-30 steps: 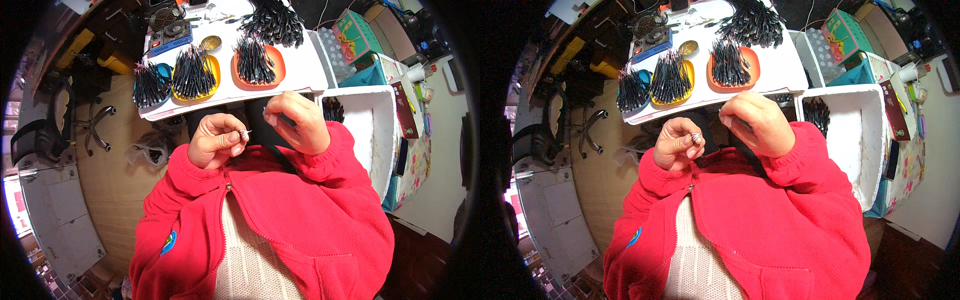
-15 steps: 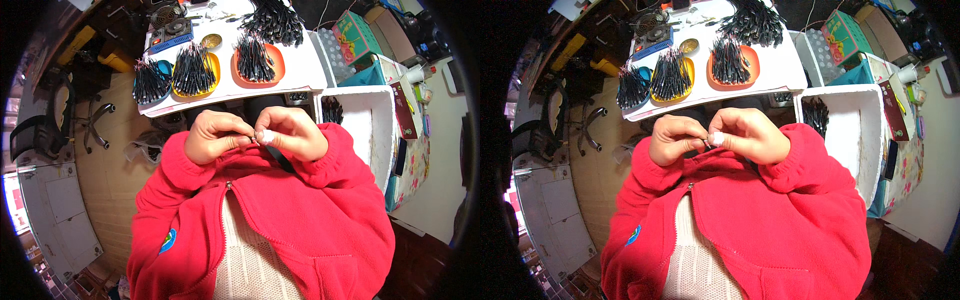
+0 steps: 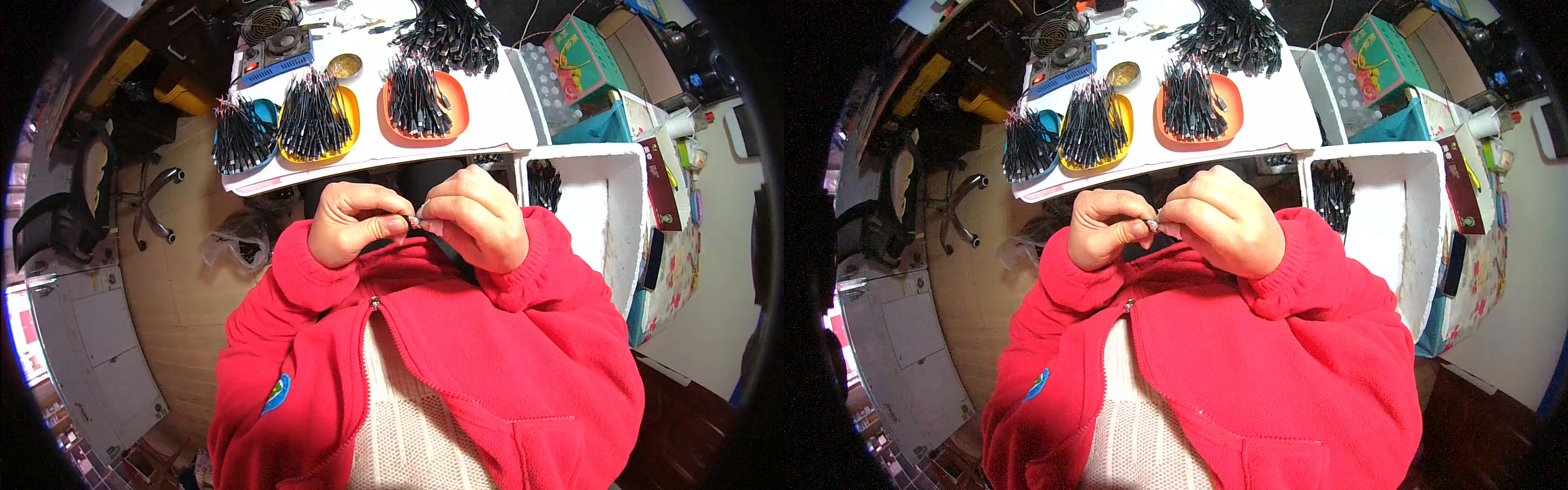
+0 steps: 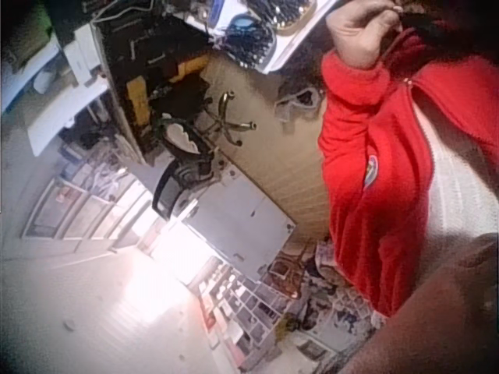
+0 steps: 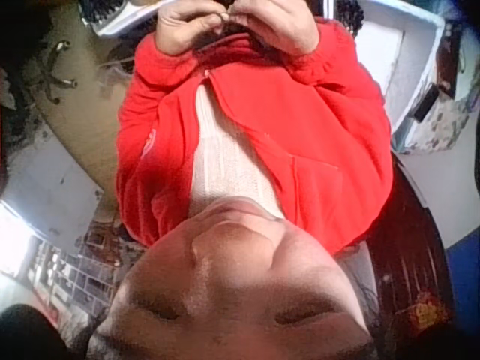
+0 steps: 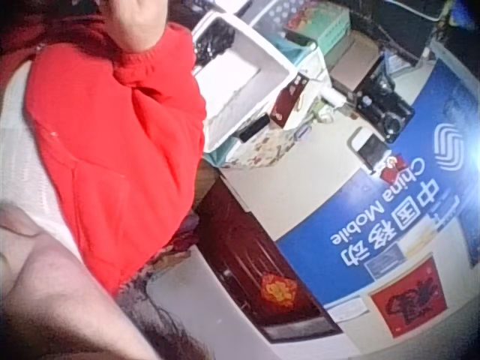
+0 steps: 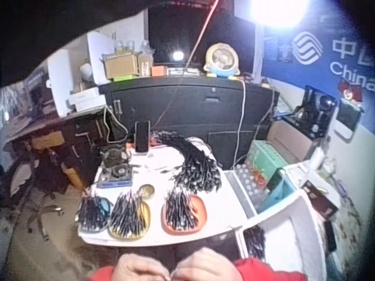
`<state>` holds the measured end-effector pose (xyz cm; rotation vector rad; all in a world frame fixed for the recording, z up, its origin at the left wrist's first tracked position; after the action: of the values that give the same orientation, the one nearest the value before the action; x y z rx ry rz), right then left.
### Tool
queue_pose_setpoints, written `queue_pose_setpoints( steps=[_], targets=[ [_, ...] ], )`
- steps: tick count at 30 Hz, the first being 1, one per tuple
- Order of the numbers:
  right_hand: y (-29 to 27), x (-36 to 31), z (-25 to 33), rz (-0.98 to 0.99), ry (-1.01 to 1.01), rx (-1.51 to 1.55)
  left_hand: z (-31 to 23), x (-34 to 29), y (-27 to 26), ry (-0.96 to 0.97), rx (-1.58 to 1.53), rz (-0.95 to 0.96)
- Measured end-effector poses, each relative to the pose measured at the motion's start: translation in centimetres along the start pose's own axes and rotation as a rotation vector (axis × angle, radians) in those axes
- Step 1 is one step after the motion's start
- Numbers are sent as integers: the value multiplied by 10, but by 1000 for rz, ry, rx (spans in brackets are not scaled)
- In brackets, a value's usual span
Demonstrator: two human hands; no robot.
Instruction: The person repeatedly strips the ends of black wires, applies solder to the exposed strands, and places the finished wires into a tray. The process is repeated for multiple wires throughout the clip.
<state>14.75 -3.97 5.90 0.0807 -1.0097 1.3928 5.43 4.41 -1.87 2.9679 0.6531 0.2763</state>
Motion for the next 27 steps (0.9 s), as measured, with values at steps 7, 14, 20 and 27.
queue_pose_setpoints(
  steps=[7,14,20,27],
  targets=[
    [47,-46,-63,95,1048,1191,-23,1,8,214,585,-8],
    [7,-16,-38,-61,450,672,7,-8,9,-84,-338,-19],
    [-4,2,2,-45,-20,388,16,-10,30,-141,-599,61],
    [-4,2,0,-110,58,616,6,-10,34,-175,-537,48]
  ],
)
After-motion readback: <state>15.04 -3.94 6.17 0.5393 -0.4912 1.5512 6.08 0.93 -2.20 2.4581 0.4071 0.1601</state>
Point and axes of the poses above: each hand's wrist, its own x-axis towards the middle knuckle, its own y-axis out of the palm, z = x × y, the point moved 9 cm from there along x, towards the middle knuckle, and after that the axes turned 10 degrees about x, right-handed, at the moved point
